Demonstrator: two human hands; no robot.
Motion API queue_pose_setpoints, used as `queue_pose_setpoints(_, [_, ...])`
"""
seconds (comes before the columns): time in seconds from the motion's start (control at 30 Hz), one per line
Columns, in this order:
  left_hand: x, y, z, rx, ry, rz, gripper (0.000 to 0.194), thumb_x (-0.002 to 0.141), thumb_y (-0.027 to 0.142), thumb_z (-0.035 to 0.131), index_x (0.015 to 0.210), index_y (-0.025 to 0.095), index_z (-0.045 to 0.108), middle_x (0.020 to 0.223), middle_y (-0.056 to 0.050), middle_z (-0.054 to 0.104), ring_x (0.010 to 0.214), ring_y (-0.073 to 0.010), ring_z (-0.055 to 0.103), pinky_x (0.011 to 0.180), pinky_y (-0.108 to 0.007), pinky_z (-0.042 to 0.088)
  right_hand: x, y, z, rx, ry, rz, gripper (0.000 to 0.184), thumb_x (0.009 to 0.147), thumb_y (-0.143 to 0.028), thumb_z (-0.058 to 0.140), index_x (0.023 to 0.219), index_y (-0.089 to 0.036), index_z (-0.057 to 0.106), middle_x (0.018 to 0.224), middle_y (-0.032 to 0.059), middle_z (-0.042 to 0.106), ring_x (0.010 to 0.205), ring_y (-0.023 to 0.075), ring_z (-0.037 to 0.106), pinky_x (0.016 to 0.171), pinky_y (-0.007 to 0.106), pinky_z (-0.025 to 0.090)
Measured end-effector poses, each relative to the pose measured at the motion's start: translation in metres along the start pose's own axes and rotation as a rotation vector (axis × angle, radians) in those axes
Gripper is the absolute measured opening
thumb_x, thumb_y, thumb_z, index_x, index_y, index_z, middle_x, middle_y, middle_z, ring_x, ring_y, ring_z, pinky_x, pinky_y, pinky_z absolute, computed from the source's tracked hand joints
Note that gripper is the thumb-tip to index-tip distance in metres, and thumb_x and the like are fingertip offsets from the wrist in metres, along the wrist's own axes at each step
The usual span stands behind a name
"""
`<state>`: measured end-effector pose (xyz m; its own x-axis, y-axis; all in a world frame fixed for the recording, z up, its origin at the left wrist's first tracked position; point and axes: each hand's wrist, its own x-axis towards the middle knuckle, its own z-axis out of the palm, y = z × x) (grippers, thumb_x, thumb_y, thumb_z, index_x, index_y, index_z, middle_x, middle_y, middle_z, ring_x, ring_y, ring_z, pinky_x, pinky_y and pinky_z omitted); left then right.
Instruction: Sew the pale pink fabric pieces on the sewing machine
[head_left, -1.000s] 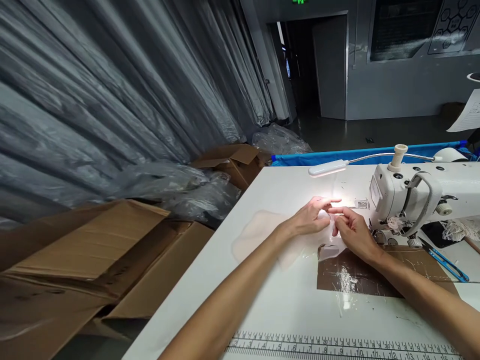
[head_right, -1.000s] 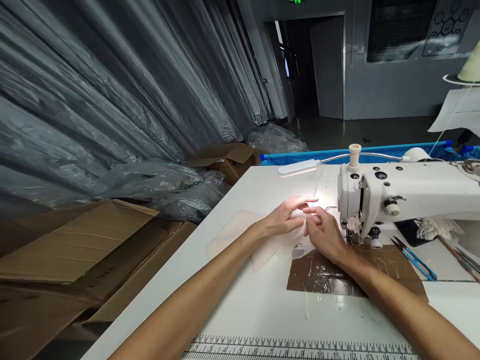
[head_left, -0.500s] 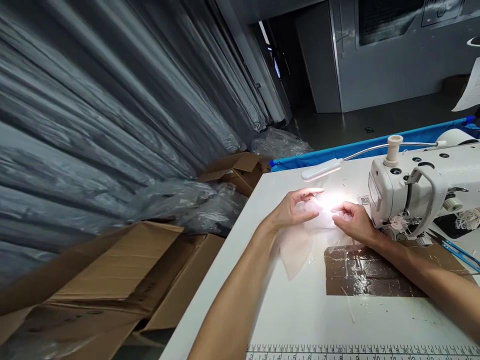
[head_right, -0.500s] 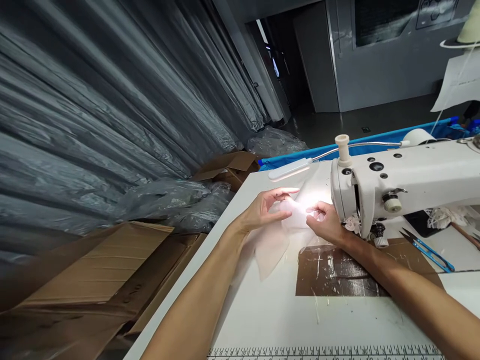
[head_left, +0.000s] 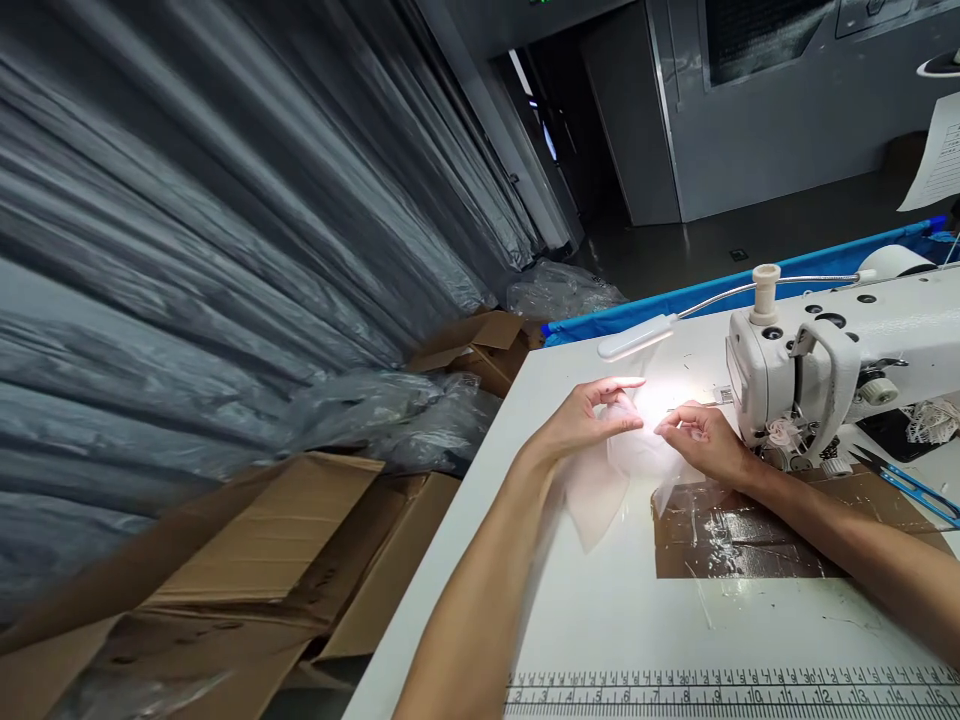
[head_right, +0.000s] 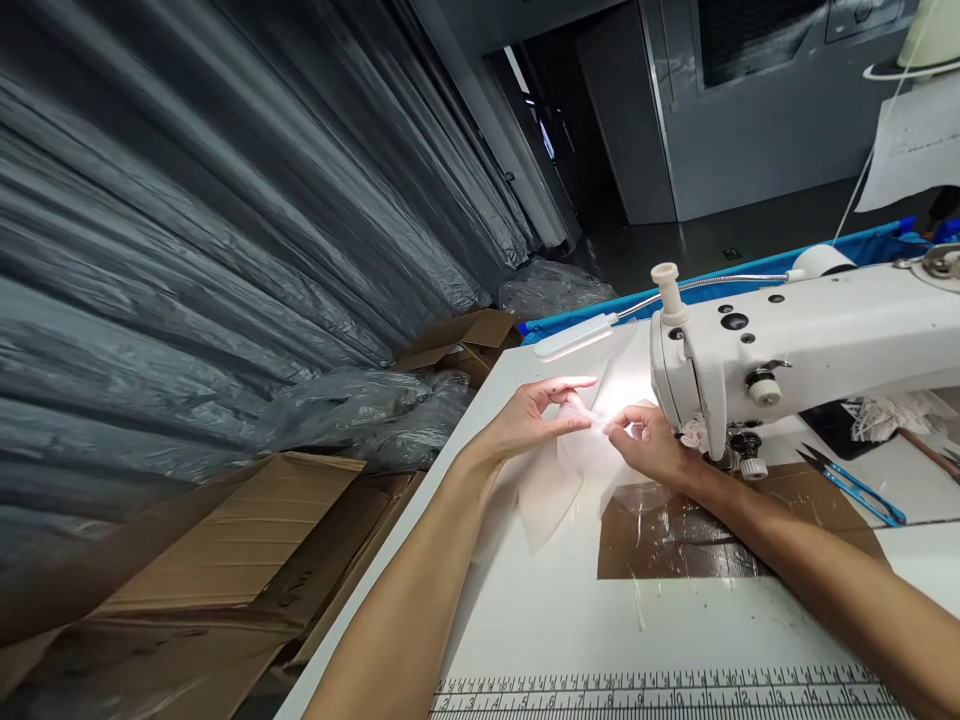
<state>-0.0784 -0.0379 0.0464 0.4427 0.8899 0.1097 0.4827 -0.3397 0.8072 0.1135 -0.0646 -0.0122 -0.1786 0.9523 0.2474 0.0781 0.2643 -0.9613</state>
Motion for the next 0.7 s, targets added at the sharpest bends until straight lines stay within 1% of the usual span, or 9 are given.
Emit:
queue_pose_setpoints(0.1, [-0.001,-0.004,-0.004,0.010,0.003,-0.023,0.056,0.069,0.039,0.080,0.118,0.015,0.068,0.073,-0.001,0.071,0.082,-0.0197,0.067,0.103,-0.040,0.044,-0.001,0.004,0.000,-0.013,0.017,0.014,0.020,0.070,-0.033,0.057,0.062,-0.017,0.066,0.078,0.0046,0.061,0.067,0.0147,0.053,0.064,0.027,0.045])
queue_pose_setpoints(0.2, [-0.002,-0.006,-0.008,0.044,0.016,-0.045,0.057,0.066,0.038,0.081,0.117,0.016,0.069,0.071,0.000,0.069,0.081,-0.0197,0.067,0.101,-0.040,0.045,-0.003,0.005,0.000,-0.030,0.026,0.020,0.019,0.070,-0.030,0.055,0.060,-0.017,0.065,0.075,0.0037,0.060,0.067,0.0147,0.052,0.065,0.028,0.045])
queue_pose_setpoints(0.3, [-0.004,-0.003,-0.010,0.072,0.027,-0.080,0.059,0.066,0.039,0.080,0.118,0.016,0.068,0.070,0.001,0.068,0.081,-0.0199,0.066,0.099,-0.039,0.046,-0.004,0.004,-0.001,-0.046,0.025,0.021,0.017,0.070,-0.027,0.054,0.058,-0.018,0.063,0.071,0.0020,0.058,0.065,0.0138,0.050,0.064,0.027,0.044])
queue_pose_setpoints(0.37, [-0.005,0.001,-0.010,0.060,0.002,-0.097,0.062,0.066,0.038,0.080,0.121,0.015,0.066,0.071,0.000,0.070,0.083,-0.0203,0.066,0.098,-0.039,0.046,-0.005,0.001,-0.001,-0.052,0.016,0.018,0.017,0.070,-0.026,0.054,0.058,-0.018,0.062,0.071,0.0015,0.058,0.066,0.0139,0.051,0.064,0.026,0.043])
queue_pose_setpoints(0.5, [-0.006,0.011,-0.009,0.013,-0.099,-0.119,0.067,0.064,0.038,0.082,0.124,0.014,0.064,0.078,-0.002,0.074,0.084,-0.0211,0.067,0.092,-0.037,0.048,-0.006,-0.006,0.000,-0.059,-0.011,0.018,0.016,0.072,-0.025,0.054,0.059,-0.018,0.060,0.069,0.0006,0.059,0.068,0.0146,0.053,0.062,0.025,0.042])
queue_pose_setpoints(0.6, [-0.013,0.021,-0.006,-0.040,-0.122,-0.118,0.068,0.066,0.038,0.083,0.126,0.014,0.063,0.077,-0.003,0.075,0.080,-0.0206,0.069,0.090,-0.037,0.049,-0.018,-0.017,-0.002,-0.052,-0.068,0.042,0.017,0.077,-0.025,0.053,0.063,-0.018,0.060,0.064,-0.0007,0.059,0.066,0.0144,0.055,0.061,0.025,0.043])
queue_pose_setpoints(0.7, [-0.028,0.033,0.006,-0.110,-0.165,-0.113,0.066,0.068,0.034,0.083,0.127,0.014,0.062,0.075,-0.003,0.076,0.079,-0.0207,0.071,0.094,-0.038,0.049,-0.046,-0.031,-0.014,-0.081,-0.196,0.077,0.017,0.082,-0.026,0.052,0.070,-0.018,0.060,0.064,-0.0010,0.060,0.060,0.0131,0.054,0.055,0.023,0.041])
